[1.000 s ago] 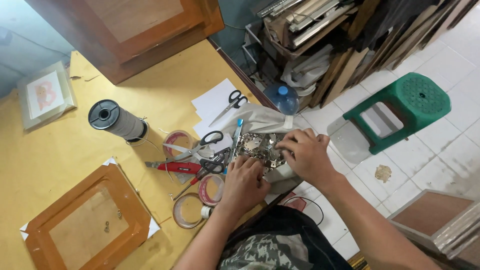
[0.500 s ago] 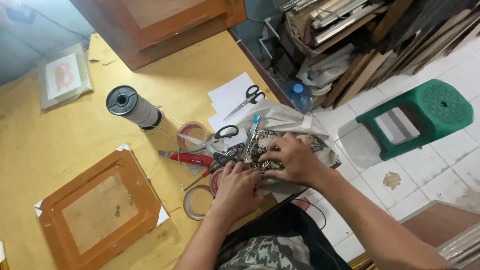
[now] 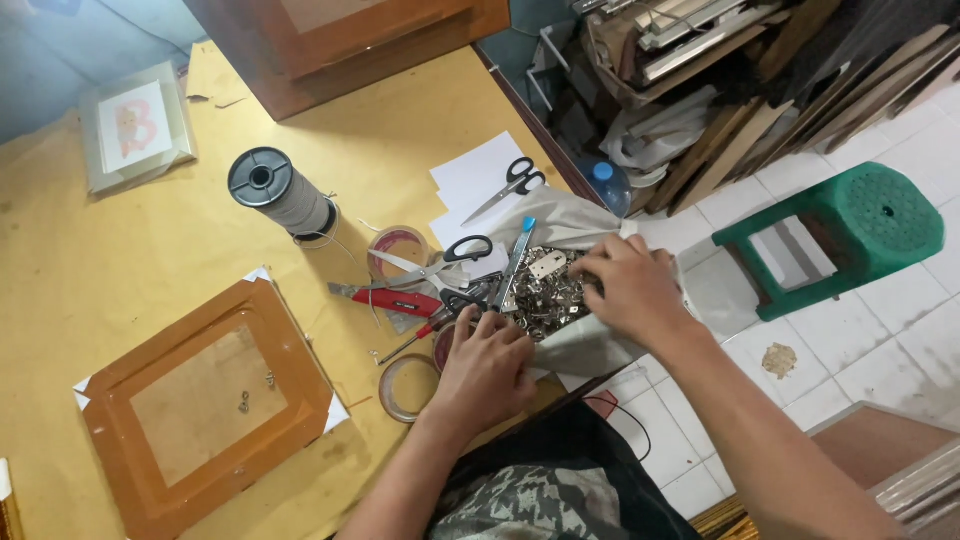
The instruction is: Attaching metal clips and hanging wire to the back of a wooden picture frame.
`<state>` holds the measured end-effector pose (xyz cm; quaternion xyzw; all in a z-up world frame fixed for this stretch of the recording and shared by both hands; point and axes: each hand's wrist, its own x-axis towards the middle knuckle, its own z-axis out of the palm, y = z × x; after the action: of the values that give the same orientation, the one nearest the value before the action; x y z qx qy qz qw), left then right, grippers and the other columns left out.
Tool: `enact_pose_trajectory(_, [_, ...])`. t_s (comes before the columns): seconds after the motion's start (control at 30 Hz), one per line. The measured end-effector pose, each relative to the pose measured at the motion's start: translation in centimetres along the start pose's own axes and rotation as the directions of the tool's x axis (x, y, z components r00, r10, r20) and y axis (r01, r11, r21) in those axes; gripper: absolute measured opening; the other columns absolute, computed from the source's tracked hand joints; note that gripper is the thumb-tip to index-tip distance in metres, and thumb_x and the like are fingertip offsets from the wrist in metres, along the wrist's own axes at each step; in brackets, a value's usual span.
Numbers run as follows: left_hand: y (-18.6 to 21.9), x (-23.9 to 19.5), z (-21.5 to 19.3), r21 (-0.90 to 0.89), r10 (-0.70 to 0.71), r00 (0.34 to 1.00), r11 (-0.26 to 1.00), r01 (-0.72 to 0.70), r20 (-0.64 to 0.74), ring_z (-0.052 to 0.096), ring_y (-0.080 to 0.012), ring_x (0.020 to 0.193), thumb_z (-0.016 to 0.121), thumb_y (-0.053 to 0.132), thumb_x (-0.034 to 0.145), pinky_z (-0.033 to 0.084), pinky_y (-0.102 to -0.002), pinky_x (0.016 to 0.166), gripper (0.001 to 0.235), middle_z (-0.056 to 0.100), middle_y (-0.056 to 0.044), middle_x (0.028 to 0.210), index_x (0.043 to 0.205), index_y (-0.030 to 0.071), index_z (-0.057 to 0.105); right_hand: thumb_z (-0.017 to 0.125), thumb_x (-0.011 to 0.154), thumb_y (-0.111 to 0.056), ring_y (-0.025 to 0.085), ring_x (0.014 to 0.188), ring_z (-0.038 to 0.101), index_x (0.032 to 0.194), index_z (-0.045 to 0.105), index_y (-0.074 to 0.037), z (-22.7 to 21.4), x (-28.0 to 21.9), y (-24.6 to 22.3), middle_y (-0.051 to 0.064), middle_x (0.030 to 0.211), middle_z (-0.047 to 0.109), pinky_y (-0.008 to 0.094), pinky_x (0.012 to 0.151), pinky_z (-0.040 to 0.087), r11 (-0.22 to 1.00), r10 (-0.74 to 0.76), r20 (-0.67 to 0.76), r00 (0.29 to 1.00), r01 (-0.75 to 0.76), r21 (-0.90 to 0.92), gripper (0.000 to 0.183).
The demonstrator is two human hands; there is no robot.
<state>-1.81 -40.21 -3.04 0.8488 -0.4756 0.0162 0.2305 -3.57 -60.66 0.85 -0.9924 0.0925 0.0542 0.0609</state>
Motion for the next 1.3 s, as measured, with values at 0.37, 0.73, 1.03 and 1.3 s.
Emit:
enact_pose_trajectory(0.37, [-0.2, 0.4, 0.0, 0.006, 0.024, 0.998, 1.0, -0.024, 0.055, 0.052, -0.0251, 0.096, 0.047, 0.022, 0.055, 0.022, -0.057, 0.097, 0.023, 0.063, -0.005, 0.084, 0.07, 0.011, 0.061, 0.056, 0.072, -0.04, 0.014, 0.098, 0.047, 0.08, 0.064, -0.039, 2.2, -1.4, 0.8, -0.012, 0.093, 0.054, 0.042, 0.084, 0.038, 0.989, 0.1, 0.118, 0.988, -0.086, -0.118, 0.011])
enact_pose_trajectory(0.73, [-0.1, 0.5, -0.3, 0.072, 0.046, 0.994, 0.996, -0.054, 0.102, 0.047, -0.0256, 0.109, 0.052, 0.028, 0.055, 0.022, -0.05, 0.101, 0.03, 0.054, -0.009, 0.113, 0.078, 0.01, 0.063, 0.053, 0.077, -0.008, 0.024, 0.117, 0.037, 0.114, 0.055, -0.03, 1.2, -0.8, -1.2, -0.01, 0.128, 0.042, 0.053, 0.089, 0.039, 0.973, -0.226, 0.229, 0.947, 0.208, 0.1, 0.044])
enact_pose_trajectory(1.03, [0.5, 1.2, 0.1, -0.043, 0.123, 0.989, 0.992, -0.119, 0.084, 0.045, -0.0244, 0.114, 0.053, 0.022, 0.053, 0.027, -0.05, 0.098, 0.016, 0.053, -0.005, 0.116, 0.065, 0.011, 0.057, 0.054, 0.071, -0.022, 0.011, 0.093, 0.051, 0.087, 0.064, -0.04, 3.8, -2.3, 2.9, -0.017, 0.091, 0.058, 0.033, 0.082, 0.044, 0.986, -0.154, -0.169, 0.973, 0.163, 0.037, 0.026])
enact_pose_trajectory(1.3, [0.1, 1.1, 1.1, -0.096, 0.159, 0.983, 0.984, -0.151, 0.094, 0.058, -0.0208, 0.083, 0.051, 0.031, 0.055, 0.034, -0.044, 0.091, 0.016, 0.062, -0.002, 0.08, 0.061, 0.016, 0.051, 0.049, 0.073, -0.028, 0.01, 0.095, 0.051, 0.077, 0.062, -0.04, 2.8, -3.2, 2.0, -0.018, 0.088, 0.058, 0.036, 0.084, 0.041, 0.997, 0.038, 0.202, 0.979, -0.023, -0.074, 0.018])
